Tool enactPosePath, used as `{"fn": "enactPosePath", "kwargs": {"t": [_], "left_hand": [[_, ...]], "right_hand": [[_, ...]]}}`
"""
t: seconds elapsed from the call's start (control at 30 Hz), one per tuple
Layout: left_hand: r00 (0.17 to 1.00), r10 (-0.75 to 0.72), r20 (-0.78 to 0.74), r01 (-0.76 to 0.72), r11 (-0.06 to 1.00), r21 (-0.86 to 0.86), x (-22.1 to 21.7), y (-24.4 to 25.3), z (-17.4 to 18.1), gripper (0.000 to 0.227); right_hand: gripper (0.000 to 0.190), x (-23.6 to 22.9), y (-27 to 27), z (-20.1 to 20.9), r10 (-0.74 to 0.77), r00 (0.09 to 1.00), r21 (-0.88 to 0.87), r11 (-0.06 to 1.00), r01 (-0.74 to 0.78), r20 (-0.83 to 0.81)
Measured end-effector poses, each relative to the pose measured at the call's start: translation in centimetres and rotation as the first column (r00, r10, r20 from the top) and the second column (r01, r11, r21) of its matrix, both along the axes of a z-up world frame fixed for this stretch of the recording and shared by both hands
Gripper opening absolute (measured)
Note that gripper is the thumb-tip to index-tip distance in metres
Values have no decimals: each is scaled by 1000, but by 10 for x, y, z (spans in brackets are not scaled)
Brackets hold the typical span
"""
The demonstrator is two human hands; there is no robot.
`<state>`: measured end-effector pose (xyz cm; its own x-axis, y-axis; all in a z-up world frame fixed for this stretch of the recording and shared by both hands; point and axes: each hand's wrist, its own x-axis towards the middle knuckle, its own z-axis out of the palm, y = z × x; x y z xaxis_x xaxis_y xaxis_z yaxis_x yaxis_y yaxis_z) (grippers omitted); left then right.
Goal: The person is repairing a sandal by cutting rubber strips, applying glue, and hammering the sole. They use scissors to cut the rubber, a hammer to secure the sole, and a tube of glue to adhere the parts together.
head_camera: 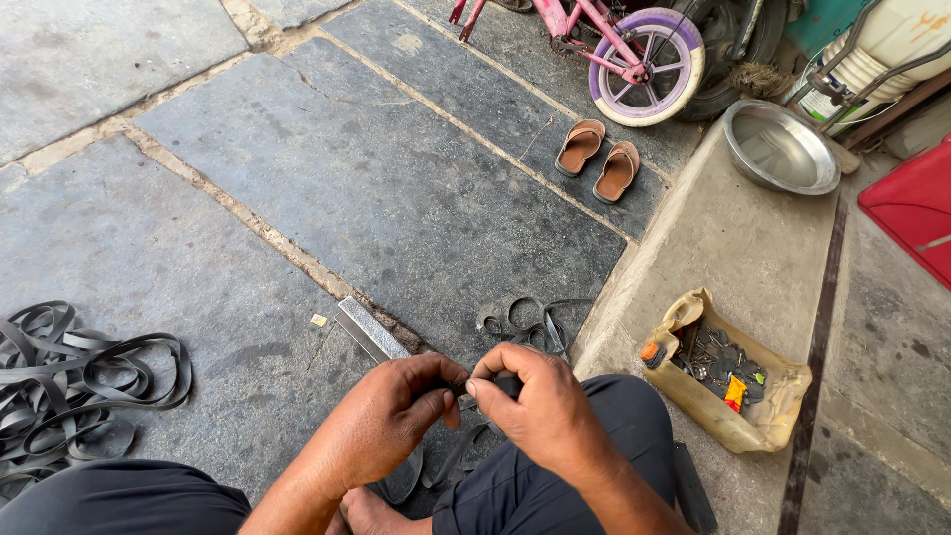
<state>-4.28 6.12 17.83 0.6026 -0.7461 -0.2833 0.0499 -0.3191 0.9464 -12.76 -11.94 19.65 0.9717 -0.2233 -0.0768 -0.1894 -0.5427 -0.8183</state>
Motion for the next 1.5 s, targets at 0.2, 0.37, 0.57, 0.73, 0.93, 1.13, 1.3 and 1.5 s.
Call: {"fn": "enactPosePath", "kwargs": {"t": [0.2, 0.37, 0.57, 0.73, 0.93, 1.13, 1.3, 1.5], "left_hand": [[989, 53, -138, -57, 998, -25, 5, -5, -18, 18], [970, 174, -171, -134, 965, 225, 11, -16, -64, 15], [883, 277, -380, -217, 957, 194, 18, -33, -170, 23], [815, 450, -365, -400, 893, 209, 47, -52, -252, 20], [576, 721, -384, -671, 686, 282, 86, -36, -342, 25], [639, 701, -316, -673, 709, 210, 87, -16, -384, 26], [648, 697, -308, -659, 716, 231, 87, -18, -389, 27], [708, 689, -153, -669, 724, 169, 83, -23, -377, 23]], "right_hand": [[46, 5, -9, -34, -99, 995, -207, 974, 95, -12], [47, 18, -53, -91, 182, 942, 318, 944, -87, -282], [45, 39, -147, -152, 427, 751, -132, 821, -556, -503], [48, 57, -164, -145, -10, 995, -259, 966, -15, -95], [42, -21, -186, -131, -96, 989, -352, 927, 129, 112], [16, -193, -249, -163, -487, 859, -518, 781, 349, -156], [28, -293, -190, -216, -615, 423, -515, 788, 337, -665], [28, -344, -143, -263, -614, 411, -403, 772, 492, -674]]}}
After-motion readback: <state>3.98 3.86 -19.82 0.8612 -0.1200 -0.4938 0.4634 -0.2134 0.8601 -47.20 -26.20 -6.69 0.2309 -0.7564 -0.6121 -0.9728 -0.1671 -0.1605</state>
